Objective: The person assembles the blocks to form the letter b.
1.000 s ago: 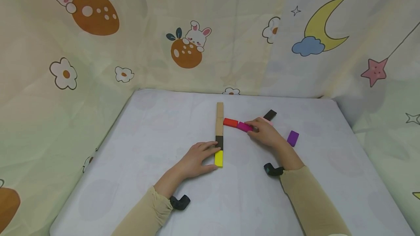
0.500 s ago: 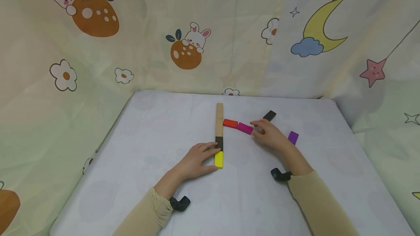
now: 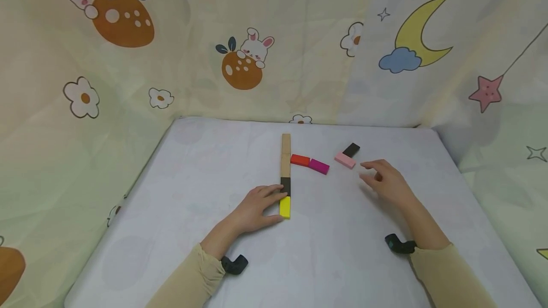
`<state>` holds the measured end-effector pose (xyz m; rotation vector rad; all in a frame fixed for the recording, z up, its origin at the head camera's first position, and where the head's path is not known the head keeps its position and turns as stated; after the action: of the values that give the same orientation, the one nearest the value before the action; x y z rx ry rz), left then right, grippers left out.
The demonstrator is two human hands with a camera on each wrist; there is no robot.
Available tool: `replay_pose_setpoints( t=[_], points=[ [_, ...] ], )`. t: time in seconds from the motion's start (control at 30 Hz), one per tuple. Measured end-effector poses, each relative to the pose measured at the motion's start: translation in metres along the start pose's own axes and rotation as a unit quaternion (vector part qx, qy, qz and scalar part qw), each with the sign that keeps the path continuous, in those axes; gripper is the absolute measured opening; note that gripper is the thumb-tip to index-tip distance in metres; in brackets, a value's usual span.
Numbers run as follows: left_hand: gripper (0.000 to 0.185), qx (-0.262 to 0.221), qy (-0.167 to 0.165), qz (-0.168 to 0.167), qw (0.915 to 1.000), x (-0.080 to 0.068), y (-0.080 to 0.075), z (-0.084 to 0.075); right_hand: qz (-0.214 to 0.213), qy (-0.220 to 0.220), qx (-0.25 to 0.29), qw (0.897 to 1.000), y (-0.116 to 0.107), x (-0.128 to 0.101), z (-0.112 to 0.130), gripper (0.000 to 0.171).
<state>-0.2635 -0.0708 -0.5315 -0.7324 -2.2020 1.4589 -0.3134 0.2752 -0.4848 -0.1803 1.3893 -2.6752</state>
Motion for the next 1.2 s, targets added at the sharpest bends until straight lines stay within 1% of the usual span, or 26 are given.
replay_pose_setpoints(
  t=[0.13,0.2,0.3,0.43,0.57,0.7,0.8,0.93,1.0,1.2],
  points=[
    [0.064,-0.003,0.002,0.002,1.0000,0.000,0.000,-0.001,-0.038,0.009,-0.014,0.999,-0.017,-0.011,-0.026,0.052],
    [0.064,-0.004,0.002,0.001,1.0000,0.000,-0.001,-0.001,-0.050,0.017,-0.019,0.998,-0.023,-0.013,-0.040,0.056],
    [0.064,-0.002,0.002,0.000,1.0000,0.000,-0.001,-0.001,-0.035,0.031,-0.020,0.999,-0.023,-0.015,-0.055,0.067],
    [0.064,0.000,0.000,0.001,1.0000,0.000,0.000,-0.001,0.010,0.050,-0.021,0.998,-0.015,-0.016,-0.066,0.085],
    [0.064,-0.001,-0.002,0.001,1.0000,-0.001,0.000,-0.002,0.032,0.061,-0.019,0.997,-0.009,-0.016,-0.067,0.093],
    [0.064,0.003,-0.002,0.002,1.0000,-0.001,0.000,-0.002,0.040,0.066,-0.032,0.996,-0.006,-0.017,-0.065,0.096],
    [0.064,0.000,-0.002,0.002,1.0000,-0.001,-0.001,-0.002,0.040,0.066,-0.046,0.996,-0.005,-0.018,-0.064,0.094],
    [0.064,-0.002,-0.001,0.000,1.0000,-0.001,-0.001,-0.002,0.039,0.049,-0.053,0.997,-0.006,-0.018,-0.062,0.085],
    [0.064,0.002,0.000,-0.002,1.0000,-0.001,-0.001,-0.001,0.046,0.042,-0.049,0.997,-0.006,-0.018,-0.059,0.083],
    [0.064,0.008,-0.001,-0.008,0.9999,0.000,0.002,0.002,0.060,0.049,-0.036,0.996,-0.006,-0.020,-0.059,0.086]
  ],
)
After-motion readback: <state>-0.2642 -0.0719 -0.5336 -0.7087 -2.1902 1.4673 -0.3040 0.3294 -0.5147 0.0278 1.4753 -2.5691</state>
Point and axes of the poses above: each hand's wrist, its own x-axis towards the middle knuckle, its own y-axis out of the palm, z = x × y, the point moved 9 cm from there along x, towards the middle knuckle, and after that the axes turned 1 degree about -y, right-handed, at the moved point
